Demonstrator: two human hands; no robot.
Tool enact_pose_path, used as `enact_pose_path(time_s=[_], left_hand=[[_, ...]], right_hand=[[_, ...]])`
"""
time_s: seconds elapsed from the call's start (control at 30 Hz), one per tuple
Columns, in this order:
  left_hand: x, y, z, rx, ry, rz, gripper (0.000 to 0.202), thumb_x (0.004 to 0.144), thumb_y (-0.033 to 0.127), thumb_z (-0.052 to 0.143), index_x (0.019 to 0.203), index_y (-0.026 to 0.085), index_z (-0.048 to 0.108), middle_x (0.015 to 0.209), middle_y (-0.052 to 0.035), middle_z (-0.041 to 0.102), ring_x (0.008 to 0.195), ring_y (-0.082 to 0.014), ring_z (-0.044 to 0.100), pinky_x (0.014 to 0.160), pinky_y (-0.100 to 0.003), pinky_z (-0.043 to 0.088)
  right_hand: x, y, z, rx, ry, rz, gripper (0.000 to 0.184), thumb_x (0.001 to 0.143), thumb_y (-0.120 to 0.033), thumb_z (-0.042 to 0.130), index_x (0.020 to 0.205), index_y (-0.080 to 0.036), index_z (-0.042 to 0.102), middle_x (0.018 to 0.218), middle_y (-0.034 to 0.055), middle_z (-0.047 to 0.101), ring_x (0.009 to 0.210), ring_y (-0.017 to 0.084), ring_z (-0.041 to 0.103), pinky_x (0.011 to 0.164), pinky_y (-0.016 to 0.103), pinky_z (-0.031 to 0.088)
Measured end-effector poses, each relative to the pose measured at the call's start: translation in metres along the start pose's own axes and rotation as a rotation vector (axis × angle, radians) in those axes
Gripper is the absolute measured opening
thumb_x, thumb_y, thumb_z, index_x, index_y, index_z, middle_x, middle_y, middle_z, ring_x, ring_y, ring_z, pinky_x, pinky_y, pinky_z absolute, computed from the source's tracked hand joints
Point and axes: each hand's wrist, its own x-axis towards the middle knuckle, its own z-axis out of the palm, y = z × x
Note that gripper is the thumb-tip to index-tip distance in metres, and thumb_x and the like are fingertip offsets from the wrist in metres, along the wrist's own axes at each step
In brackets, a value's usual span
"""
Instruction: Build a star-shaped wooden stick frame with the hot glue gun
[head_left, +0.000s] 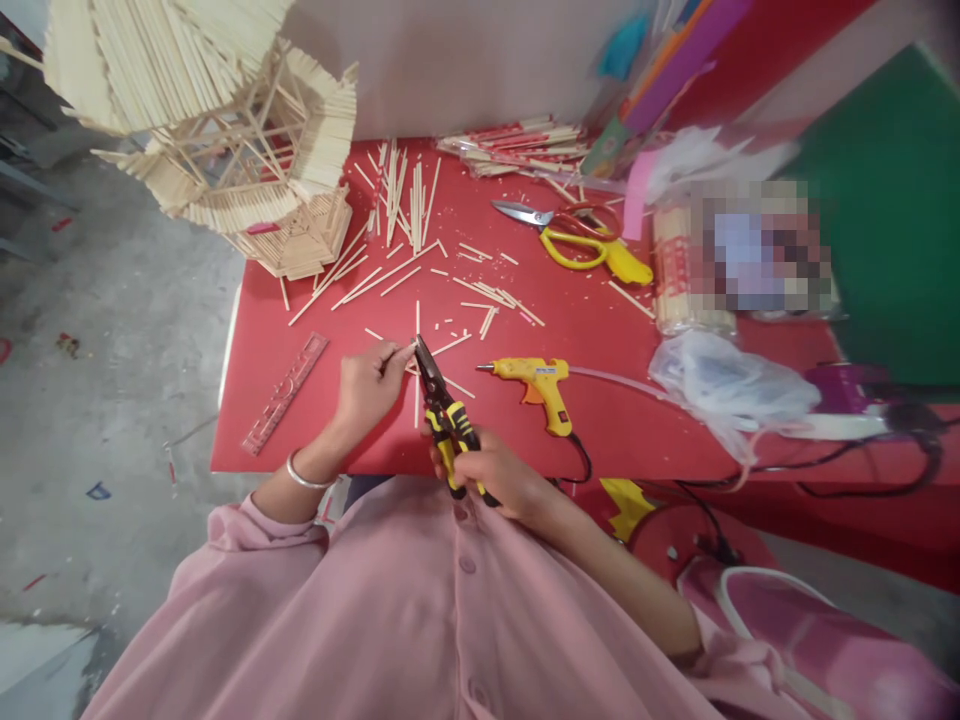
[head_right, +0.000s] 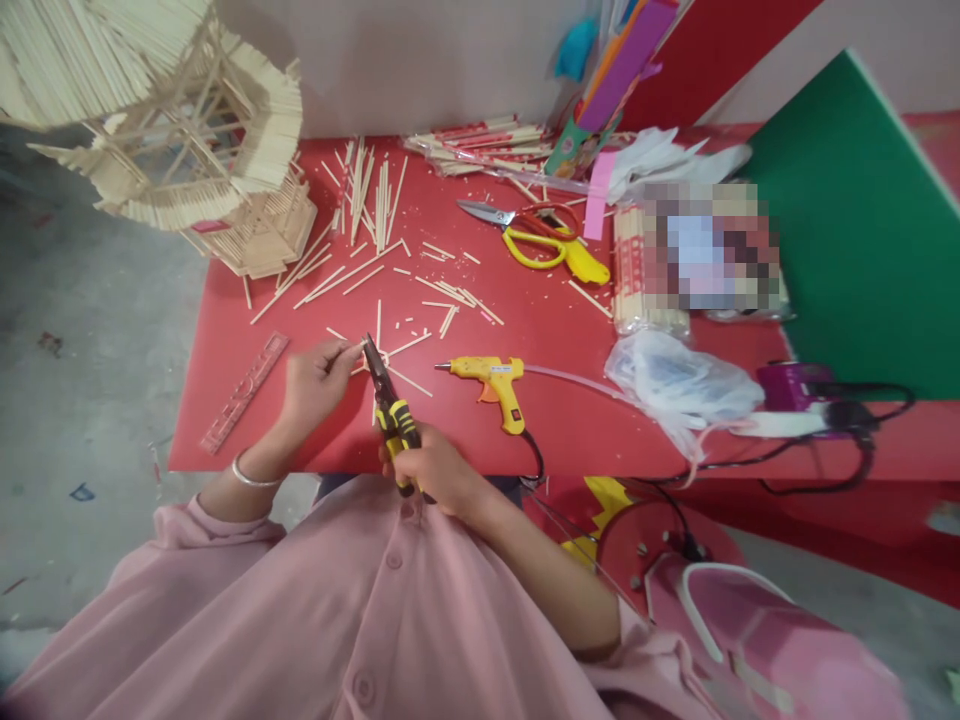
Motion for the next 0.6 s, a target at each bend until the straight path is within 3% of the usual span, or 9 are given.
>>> enact_pose_path(time_s=[0.1, 0.17, 0.3, 0.4, 0.5, 0.6], left_hand=[[-0.001, -0.005, -0.013, 0.269, 0.050, 0.089, 0.031, 0.093, 0.033, 0.059, 0.065, 0.019, 0.063, 0.056, 0.0006, 0.053, 0.056, -0.0132, 0.047, 0.059, -0.028, 0.027], [0.000, -0.007, -0.019, 0.308, 0.073, 0.120, 0.026, 0.093, 0.033, 0.059, 0.073, 0.020, 0.069, 0.066, -0.0023, 0.064, 0.063, -0.0151, 0.055, 0.062, -0.028, 0.032], [0.004, -0.007, -0.017, 0.169, 0.043, 0.138, 0.025, 0.096, 0.033, 0.057, 0.079, 0.019, 0.069, 0.078, -0.0040, 0.070, 0.071, -0.0155, 0.061, 0.069, -0.027, 0.041], [0.006, -0.008, -0.010, 0.093, 0.000, 0.093, 0.025, 0.097, 0.030, 0.053, 0.080, 0.018, 0.066, 0.077, -0.0028, 0.068, 0.074, -0.0151, 0.061, 0.070, -0.026, 0.042], [0.004, -0.010, -0.007, -0.020, -0.052, 0.029, 0.019, 0.097, 0.028, 0.051, 0.089, 0.018, 0.065, 0.081, -0.0016, 0.068, 0.077, -0.0140, 0.061, 0.071, -0.025, 0.042], [0.002, -0.008, -0.006, -0.150, -0.097, -0.044, 0.021, 0.096, 0.033, 0.053, 0.082, 0.018, 0.060, 0.064, 0.0028, 0.059, 0.060, -0.0108, 0.053, 0.061, -0.023, 0.039]], right_hand=[[0.003, 0.004, -0.010, -0.423, 0.297, -0.146, 0.033, 0.056, -0.020, 0.050, 0.087, -0.023, 0.061, 0.082, 0.0034, 0.065, 0.078, 0.021, 0.059, 0.072, 0.032, 0.047], [0.005, 0.002, -0.019, -0.451, 0.365, -0.151, 0.032, 0.056, -0.021, 0.052, 0.086, -0.023, 0.061, 0.084, 0.0037, 0.066, 0.081, 0.021, 0.060, 0.073, 0.032, 0.047], [0.014, -0.010, -0.032, 0.047, 0.137, 0.083, 0.046, 0.045, -0.019, 0.053, 0.091, -0.022, 0.061, 0.076, 0.0013, 0.067, 0.071, 0.019, 0.062, 0.051, 0.024, 0.038], [0.021, -0.019, -0.034, 0.251, 0.077, 0.176, 0.045, 0.042, -0.018, 0.056, 0.086, -0.022, 0.061, 0.081, 0.0042, 0.072, 0.076, 0.021, 0.067, 0.044, 0.022, 0.039], [0.020, -0.022, -0.033, 0.352, 0.006, 0.216, 0.039, 0.043, -0.018, 0.060, 0.081, -0.023, 0.061, 0.091, 0.0056, 0.076, 0.087, 0.025, 0.070, 0.056, 0.030, 0.056], [0.014, -0.018, -0.028, 0.353, -0.013, 0.204, 0.035, 0.044, -0.017, 0.061, 0.078, -0.024, 0.061, 0.100, 0.0056, 0.076, 0.094, 0.026, 0.070, 0.067, 0.035, 0.061]])
